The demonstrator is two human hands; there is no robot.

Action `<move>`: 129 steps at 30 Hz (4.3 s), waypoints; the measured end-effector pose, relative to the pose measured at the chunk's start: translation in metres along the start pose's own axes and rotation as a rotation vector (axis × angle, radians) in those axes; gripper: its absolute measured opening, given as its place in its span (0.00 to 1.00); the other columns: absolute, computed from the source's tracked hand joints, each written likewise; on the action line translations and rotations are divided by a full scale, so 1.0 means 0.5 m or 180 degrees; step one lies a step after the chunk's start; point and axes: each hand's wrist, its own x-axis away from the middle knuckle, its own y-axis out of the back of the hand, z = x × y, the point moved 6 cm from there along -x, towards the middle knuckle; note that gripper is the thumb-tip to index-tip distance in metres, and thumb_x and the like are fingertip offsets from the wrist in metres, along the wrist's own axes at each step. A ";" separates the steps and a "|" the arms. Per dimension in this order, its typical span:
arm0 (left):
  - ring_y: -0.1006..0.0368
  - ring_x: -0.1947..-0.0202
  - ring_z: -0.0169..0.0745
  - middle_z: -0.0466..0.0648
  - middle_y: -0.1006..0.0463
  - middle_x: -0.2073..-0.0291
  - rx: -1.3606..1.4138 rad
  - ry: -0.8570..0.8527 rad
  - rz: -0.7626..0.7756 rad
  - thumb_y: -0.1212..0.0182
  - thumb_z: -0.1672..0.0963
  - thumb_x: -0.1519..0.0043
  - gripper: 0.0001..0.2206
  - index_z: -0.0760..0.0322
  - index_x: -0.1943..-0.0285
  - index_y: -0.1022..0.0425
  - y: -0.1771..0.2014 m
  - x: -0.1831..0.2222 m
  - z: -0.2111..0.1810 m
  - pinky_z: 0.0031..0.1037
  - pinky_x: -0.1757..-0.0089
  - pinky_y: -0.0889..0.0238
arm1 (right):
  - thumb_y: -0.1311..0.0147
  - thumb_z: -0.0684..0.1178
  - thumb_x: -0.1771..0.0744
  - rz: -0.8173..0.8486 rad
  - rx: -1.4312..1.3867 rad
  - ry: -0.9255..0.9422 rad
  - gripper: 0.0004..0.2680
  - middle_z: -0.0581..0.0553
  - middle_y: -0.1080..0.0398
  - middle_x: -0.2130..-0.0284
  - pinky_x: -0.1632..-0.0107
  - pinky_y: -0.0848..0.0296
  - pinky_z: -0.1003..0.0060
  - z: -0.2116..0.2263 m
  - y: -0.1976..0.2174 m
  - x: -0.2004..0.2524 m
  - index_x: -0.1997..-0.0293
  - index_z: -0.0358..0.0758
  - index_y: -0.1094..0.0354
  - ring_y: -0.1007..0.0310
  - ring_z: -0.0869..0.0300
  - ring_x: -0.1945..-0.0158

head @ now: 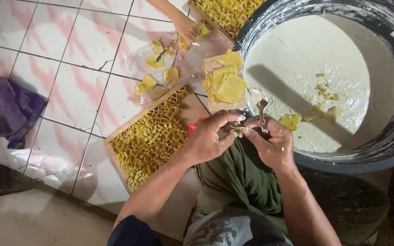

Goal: The person scoops a white paste from a large bowl with a spoon and places it onto small yellow dough squares. They fold each square into a dumpling shape and place the finished pieces into a wooden tray. The process repeats continuously.

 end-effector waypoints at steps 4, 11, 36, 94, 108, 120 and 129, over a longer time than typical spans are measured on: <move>0.20 0.64 0.57 0.63 0.19 0.59 -0.0197 0.0025 -0.0080 0.38 0.65 0.42 0.17 0.72 0.42 0.25 -0.013 0.003 0.002 0.37 0.65 0.26 | 0.33 0.37 0.35 -0.0094 0.0119 0.0108 0.04 0.37 0.24 0.70 0.55 0.23 0.59 0.019 0.006 0.003 0.61 0.30 0.25 0.23 0.59 0.63; 0.20 0.62 0.60 0.60 0.20 0.60 -0.0493 -0.0214 0.0003 0.40 0.65 0.39 0.18 0.61 0.40 0.26 -0.037 0.023 0.021 0.40 0.64 0.24 | 0.30 0.36 0.37 -0.0058 0.0609 -0.0085 0.06 0.35 0.24 0.72 0.61 0.23 0.61 0.027 0.009 0.004 0.61 0.31 0.24 0.20 0.56 0.65; 0.31 0.80 0.38 0.45 0.27 0.77 -0.2359 0.1484 0.1731 0.41 0.71 0.41 0.12 0.63 0.61 0.23 0.139 0.007 0.031 0.27 0.72 0.23 | 0.49 0.27 0.28 0.0113 0.0683 0.0367 0.14 0.42 0.25 0.55 0.47 0.17 0.68 -0.042 0.054 0.002 0.41 0.42 0.35 0.22 0.62 0.57; 0.30 0.54 0.58 0.53 0.29 0.59 -0.2769 -0.0372 0.1189 0.37 0.58 0.38 0.10 0.60 0.49 0.31 0.010 -0.145 0.419 0.43 0.54 0.33 | 0.37 0.35 0.31 -0.0995 0.1488 -0.0070 0.06 0.27 0.27 0.75 0.72 0.35 0.68 -0.179 0.258 0.127 0.50 0.29 0.25 0.28 0.54 0.79; 0.24 0.73 0.38 0.48 0.20 0.69 0.1731 0.2067 -0.1297 0.38 0.55 0.39 0.11 0.62 0.51 0.26 0.065 -0.129 0.237 0.26 0.74 0.31 | 0.56 0.43 0.24 -0.0863 0.0310 -0.0422 0.08 0.50 0.37 0.77 0.69 0.47 0.68 -0.154 0.244 0.094 0.43 0.33 0.31 0.50 0.70 0.77; 0.23 0.72 0.36 0.49 0.17 0.72 -0.0518 0.1099 0.0480 0.27 0.55 0.46 0.12 0.57 0.55 0.22 -0.093 -0.157 0.066 0.34 0.68 0.28 | 0.32 0.37 0.38 -0.0138 -0.0354 -0.0910 0.08 0.34 0.23 0.70 0.67 0.31 0.71 -0.074 0.128 -0.057 0.58 0.30 0.23 0.32 0.61 0.78; 0.23 0.66 0.31 0.51 0.19 0.68 0.0384 0.0330 -0.0041 0.36 0.59 0.36 0.04 0.61 0.53 0.22 -0.114 -0.149 0.105 0.32 0.63 0.25 | 0.41 0.37 0.31 -0.0605 -0.0479 -0.0422 0.04 0.48 0.31 0.68 0.60 0.34 0.75 -0.092 0.206 -0.056 0.57 0.37 0.33 0.33 0.69 0.64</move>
